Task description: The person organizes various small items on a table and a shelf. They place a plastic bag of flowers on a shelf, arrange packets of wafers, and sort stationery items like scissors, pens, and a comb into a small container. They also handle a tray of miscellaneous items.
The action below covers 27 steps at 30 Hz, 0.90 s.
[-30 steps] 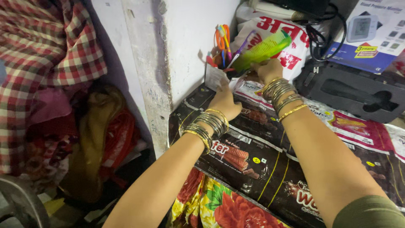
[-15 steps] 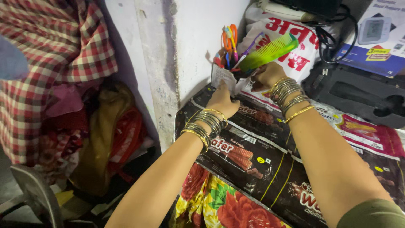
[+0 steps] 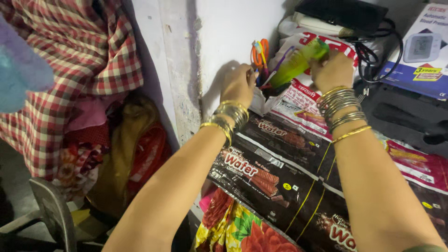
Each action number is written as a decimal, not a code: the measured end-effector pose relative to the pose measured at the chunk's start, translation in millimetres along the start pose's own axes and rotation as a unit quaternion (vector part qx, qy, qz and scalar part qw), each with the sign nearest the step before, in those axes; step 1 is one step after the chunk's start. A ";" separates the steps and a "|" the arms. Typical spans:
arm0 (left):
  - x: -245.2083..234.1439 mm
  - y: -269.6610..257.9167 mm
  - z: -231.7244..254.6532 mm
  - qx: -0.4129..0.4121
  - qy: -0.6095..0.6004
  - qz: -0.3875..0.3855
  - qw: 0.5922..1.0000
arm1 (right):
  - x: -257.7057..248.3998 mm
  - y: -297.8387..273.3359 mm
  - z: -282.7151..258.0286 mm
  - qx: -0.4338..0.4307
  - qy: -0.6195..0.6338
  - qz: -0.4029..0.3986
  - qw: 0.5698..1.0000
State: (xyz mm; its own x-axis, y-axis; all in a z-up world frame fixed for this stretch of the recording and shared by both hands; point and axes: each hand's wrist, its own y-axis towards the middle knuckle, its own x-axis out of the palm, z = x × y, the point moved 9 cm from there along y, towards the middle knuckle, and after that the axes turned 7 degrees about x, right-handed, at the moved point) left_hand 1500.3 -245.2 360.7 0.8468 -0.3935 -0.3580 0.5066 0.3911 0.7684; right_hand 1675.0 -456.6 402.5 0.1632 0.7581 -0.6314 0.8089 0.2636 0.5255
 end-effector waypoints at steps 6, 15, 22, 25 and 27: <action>49.3 67.0 -25.6 -0.009 0.003 -0.031 0.999 | 23.9 14.6 -7.8 -0.058 0.332 -0.002 0.941; 113.6 82.4 -38.4 -0.062 0.073 -0.064 0.993 | 64.0 23.4 0.5 -0.142 0.336 -0.105 0.925; 108.3 97.5 -23.9 -0.085 0.120 -0.014 0.989 | 71.0 16.2 -14.3 -0.142 0.306 -0.119 0.934; 112.5 102.6 -24.9 -0.102 0.081 -0.013 0.991 | 68.7 7.1 -22.1 -0.125 0.402 -0.177 0.890; 105.8 105.1 -16.0 -0.047 0.101 0.018 0.994 | 65.8 3.2 -19.9 -0.097 0.418 -0.187 0.884</action>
